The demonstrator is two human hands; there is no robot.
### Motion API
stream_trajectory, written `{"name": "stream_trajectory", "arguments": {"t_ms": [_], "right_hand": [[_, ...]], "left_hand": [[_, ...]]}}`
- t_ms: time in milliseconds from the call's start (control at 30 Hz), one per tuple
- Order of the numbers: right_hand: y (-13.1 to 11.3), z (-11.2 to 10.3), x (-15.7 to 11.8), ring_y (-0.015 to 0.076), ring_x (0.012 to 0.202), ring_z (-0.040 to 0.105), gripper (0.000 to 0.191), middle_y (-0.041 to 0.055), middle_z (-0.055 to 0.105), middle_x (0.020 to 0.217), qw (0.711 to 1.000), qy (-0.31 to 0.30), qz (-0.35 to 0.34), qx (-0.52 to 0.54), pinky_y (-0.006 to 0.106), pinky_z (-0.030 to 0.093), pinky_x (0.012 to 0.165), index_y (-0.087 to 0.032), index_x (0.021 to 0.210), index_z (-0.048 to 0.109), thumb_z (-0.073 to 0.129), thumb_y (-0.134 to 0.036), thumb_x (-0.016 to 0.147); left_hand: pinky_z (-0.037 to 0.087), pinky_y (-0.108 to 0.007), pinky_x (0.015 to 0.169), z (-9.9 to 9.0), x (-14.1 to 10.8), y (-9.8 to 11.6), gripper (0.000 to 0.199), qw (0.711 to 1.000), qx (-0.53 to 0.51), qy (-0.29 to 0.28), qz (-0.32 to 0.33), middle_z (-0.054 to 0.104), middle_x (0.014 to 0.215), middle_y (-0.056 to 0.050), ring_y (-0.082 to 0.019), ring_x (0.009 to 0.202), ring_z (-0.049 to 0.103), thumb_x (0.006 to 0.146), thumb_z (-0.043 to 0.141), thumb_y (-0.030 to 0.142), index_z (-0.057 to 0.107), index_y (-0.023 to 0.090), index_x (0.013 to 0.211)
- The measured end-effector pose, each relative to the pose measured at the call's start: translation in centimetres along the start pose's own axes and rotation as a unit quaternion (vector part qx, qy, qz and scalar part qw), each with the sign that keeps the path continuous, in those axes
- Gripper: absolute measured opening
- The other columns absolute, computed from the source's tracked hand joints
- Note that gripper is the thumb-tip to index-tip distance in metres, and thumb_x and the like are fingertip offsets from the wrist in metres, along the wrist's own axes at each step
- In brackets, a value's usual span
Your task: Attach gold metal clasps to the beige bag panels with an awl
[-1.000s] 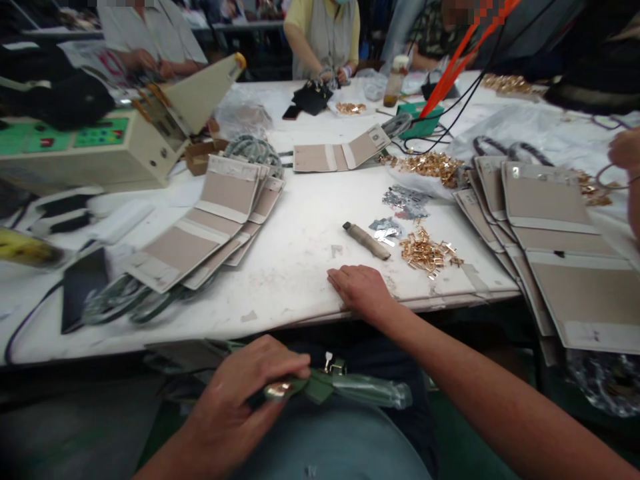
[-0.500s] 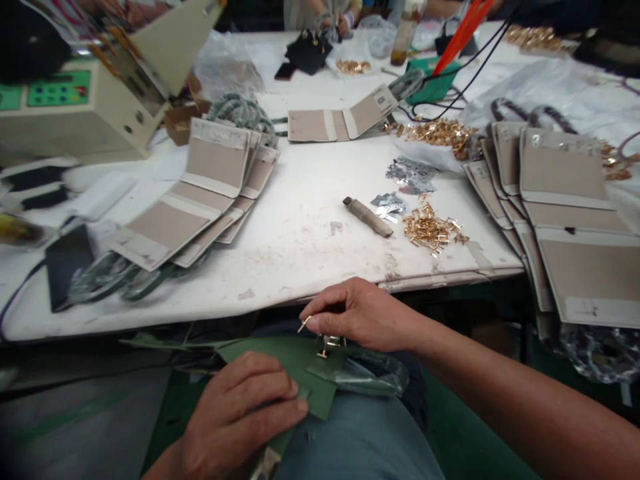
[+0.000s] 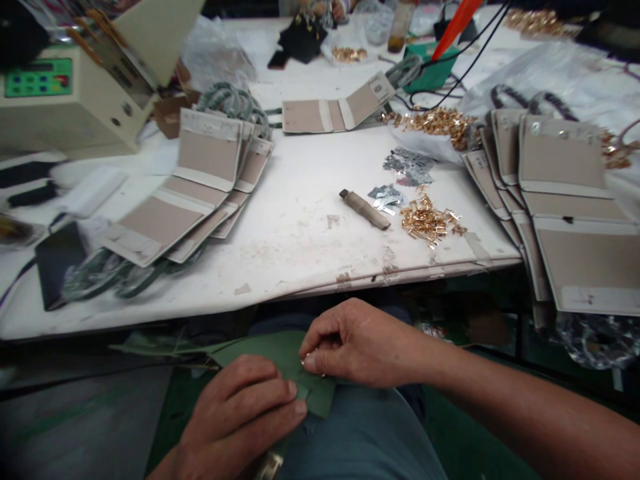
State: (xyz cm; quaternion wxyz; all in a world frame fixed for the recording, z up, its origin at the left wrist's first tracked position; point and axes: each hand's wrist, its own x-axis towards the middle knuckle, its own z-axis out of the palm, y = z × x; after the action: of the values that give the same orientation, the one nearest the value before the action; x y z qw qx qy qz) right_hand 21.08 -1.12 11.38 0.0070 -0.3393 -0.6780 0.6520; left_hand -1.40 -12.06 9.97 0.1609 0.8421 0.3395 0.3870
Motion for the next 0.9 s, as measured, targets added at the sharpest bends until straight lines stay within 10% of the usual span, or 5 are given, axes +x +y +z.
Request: {"name": "stream_trajectory", "arguments": {"t_ms": [633, 900], "right_hand": [[-1.2, 0.6, -0.3, 0.0083, 0.068, 0.059, 0.015, -0.0039, 0.070, 0.077, 0.989, -0.061, -0.041, -0.126, 0.021, 0.038, 0.061, -0.018, 0.088, 0.078, 0.064, -0.011, 0.087], [-0.9, -0.6, -2.9, 0.0134, 0.088, 0.066, 0.020, 0.0017, 0.074, 0.098, 0.964, 0.139, -0.134, -0.182, 0.024, 0.047, 0.077, -0.023, 0.116, 0.074, 0.066, -0.032, 0.100]], "left_hand": [[0.059, -0.029, 0.077, 1.4, -1.1, 0.1, 0.017, 0.996, 0.073, 0.021, 0.050, 0.078, 0.096, 0.002, -0.012, 0.089, 0.069, 0.107, 0.056, 0.017, 0.073, 0.019, 0.104], [0.057, -0.032, 0.078, 1.1, -0.8, -0.2, 0.015, 0.997, 0.049, 0.048, 0.026, 0.078, 0.099, -0.003, -0.016, 0.092, 0.066, 0.102, 0.061, 0.014, 0.075, 0.015, 0.104]]}}
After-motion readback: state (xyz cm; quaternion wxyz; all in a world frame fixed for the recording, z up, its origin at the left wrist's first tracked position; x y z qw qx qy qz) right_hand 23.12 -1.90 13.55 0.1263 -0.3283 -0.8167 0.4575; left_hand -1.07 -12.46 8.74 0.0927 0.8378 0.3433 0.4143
